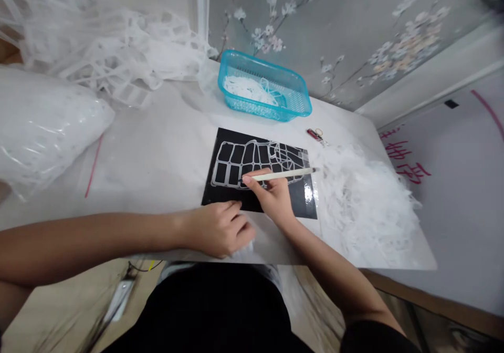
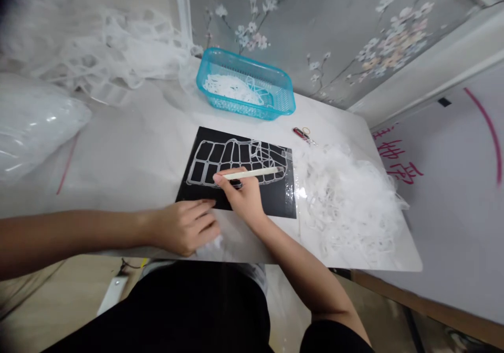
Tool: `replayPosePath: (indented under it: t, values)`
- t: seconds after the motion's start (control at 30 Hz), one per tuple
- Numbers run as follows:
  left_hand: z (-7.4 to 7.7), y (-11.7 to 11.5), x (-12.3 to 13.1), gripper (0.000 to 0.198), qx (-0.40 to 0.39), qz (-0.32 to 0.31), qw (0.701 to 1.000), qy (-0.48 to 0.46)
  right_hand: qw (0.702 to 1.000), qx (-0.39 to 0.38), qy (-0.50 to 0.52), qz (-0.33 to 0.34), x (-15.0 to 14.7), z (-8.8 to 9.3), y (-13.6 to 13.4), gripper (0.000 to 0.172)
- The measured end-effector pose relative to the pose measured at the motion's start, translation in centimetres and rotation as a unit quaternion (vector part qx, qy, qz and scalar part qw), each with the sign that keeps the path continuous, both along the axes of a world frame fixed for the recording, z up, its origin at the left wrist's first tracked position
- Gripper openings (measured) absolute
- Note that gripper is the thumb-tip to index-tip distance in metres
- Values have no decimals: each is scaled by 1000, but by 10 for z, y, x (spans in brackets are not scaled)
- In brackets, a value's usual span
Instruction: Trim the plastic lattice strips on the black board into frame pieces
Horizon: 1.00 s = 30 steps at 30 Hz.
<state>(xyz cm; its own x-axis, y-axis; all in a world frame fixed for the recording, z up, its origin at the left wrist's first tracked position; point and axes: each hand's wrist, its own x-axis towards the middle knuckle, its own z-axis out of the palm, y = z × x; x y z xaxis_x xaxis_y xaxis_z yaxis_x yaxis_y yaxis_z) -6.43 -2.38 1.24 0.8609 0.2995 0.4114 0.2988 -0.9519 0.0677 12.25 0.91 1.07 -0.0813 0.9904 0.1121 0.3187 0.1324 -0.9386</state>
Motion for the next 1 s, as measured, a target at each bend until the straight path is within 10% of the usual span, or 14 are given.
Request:
replayPosePath:
  t: [0.27,1.0]
  values:
    - [-10,-9,6,14,119,159,978,59,999,-2,-35,13,-7,-23,-3,10]
    - [-13,-2,8,12,75,184,978,63,985,100,-122,65,3,-24,3,7]
